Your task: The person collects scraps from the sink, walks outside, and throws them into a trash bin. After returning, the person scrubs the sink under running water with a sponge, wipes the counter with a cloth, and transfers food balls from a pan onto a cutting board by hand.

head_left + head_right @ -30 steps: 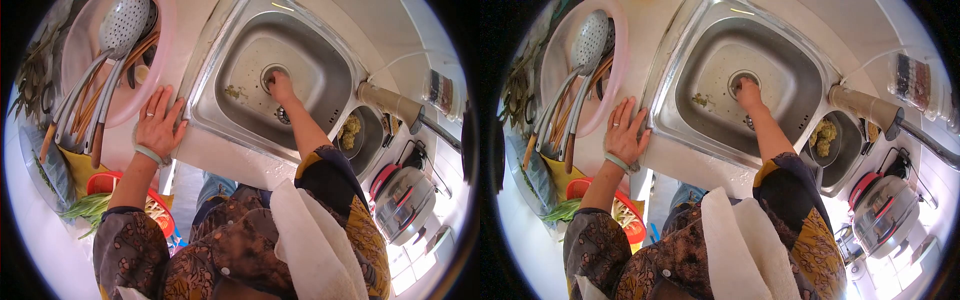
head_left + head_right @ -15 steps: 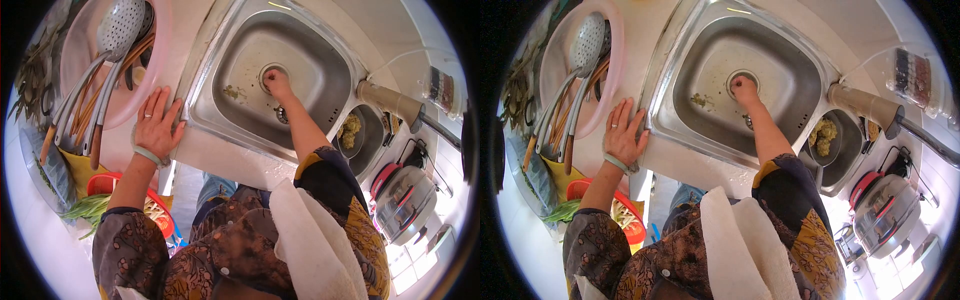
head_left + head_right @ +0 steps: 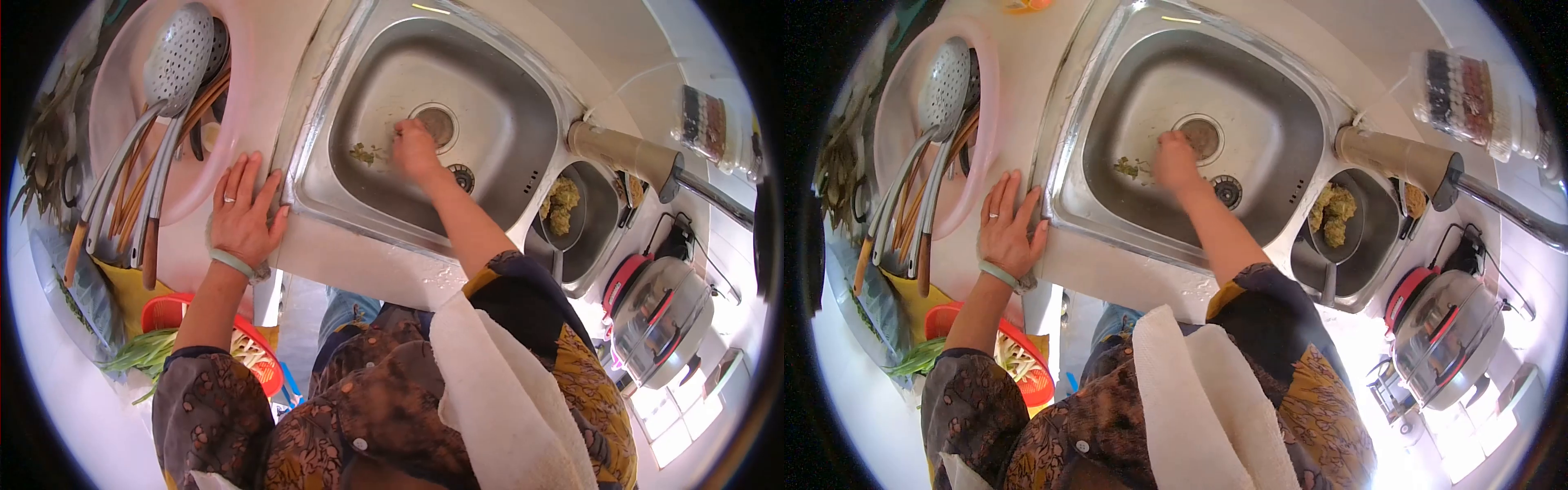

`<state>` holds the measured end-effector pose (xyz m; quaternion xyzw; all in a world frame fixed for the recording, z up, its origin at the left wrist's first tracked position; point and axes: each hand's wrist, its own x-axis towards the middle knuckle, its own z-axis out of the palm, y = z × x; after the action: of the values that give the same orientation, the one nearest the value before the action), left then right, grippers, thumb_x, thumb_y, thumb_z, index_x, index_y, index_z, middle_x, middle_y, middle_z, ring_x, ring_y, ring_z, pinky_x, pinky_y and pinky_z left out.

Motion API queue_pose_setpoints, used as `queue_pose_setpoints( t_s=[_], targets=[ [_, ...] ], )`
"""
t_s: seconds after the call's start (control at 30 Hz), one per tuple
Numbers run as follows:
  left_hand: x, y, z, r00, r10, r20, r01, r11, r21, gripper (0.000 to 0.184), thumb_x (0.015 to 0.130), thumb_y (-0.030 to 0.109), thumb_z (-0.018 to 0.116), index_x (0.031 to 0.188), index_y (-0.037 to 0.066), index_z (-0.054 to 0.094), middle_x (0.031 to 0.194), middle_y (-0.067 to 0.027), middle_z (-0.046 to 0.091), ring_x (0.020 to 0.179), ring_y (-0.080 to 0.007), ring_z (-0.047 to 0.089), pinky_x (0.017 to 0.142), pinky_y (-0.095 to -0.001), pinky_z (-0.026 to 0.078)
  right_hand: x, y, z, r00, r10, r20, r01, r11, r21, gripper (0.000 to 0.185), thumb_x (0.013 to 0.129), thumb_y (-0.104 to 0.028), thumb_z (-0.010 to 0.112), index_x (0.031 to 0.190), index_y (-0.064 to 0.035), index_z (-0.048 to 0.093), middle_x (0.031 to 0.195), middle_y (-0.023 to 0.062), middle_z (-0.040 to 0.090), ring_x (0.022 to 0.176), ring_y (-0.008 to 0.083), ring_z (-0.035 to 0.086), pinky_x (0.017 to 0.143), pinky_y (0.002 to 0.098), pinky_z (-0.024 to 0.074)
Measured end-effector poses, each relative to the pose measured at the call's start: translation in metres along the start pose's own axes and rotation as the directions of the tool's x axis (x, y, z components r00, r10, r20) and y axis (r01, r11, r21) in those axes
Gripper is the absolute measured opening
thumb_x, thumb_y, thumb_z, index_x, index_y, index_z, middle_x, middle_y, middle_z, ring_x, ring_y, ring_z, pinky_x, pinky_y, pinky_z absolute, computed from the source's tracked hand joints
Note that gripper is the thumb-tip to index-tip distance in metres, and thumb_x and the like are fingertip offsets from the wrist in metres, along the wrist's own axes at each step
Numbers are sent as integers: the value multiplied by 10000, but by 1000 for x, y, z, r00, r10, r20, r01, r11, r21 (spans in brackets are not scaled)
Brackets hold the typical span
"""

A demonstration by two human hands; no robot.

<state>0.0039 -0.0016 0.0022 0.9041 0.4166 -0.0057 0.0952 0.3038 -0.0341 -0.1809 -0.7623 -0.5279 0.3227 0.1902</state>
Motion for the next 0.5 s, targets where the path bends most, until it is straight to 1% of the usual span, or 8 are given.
queue_pose_setpoints(
  t_s=[0.1,0.2,0.23,0.33,0.43,0.5],
  targets=[
    [1,1,0,1000,-2,-7,2,1000,7,504,772,244,680,1246,89,603,1491,-143,355,1383,-317,321,1128,-478,264,-7,-22,7,988,-44,150,58,994,-90,293,806,-5,511,1087,30,588,1158,261,560,1083,397,563,923,457,471],
    [1,0,0,1000,-4,7,4,1000,12,501,792,237,651,1266,92,583,1488,-153,350,1381,-334,316,1140,-477,247,-20,-52,-1,943,-103,318,89,994,58,323,863,-61,514,1162,40,581,1123,250,579,1061,413,574,951,441,457],
    [0,0,0,1000,-4,18,4,1000,13,500,800,234,638,1276,93,573,1487,-158,347,1380,-342,313,1145,-477,239,-24,-64,-9,926,-128,356,110,992,69,355,870,-44,509,1213,34,557,1142,249,568,1075,416,567,947,448,461],
    [0,0,0,1000,-6,17,6,1000,8,497,802,235,637,1274,95,574,1488,-159,347,1379,-343,314,1144,-479,239,-34,-76,-22,918,-218,331,194,976,104,346,815,13,523,1159,24,558,1146,245,577,1054,397,586,906,448,487],
    [0,1,0,1000,0,9,0,1000,10,496,804,240,638,1273,93,574,1487,-160,348,1378,-343,317,1141,-480,241,-36,-77,-38,872,-234,430,291,954,-71,384,795,6,559,1180,8,561,1165,235,569,1033,386,599,872,441,506],
    [0,-1,0,1000,3,6,-4,1000,12,496,805,244,637,1274,93,574,1487,-161,349,1376,-344,320,1139,-480,242,-37,-86,-47,862,-282,420,335,941,-55,416,773,7,586,1189,-6,564,1200,230,545,1031,374,602,854,434,517]
  ],
)
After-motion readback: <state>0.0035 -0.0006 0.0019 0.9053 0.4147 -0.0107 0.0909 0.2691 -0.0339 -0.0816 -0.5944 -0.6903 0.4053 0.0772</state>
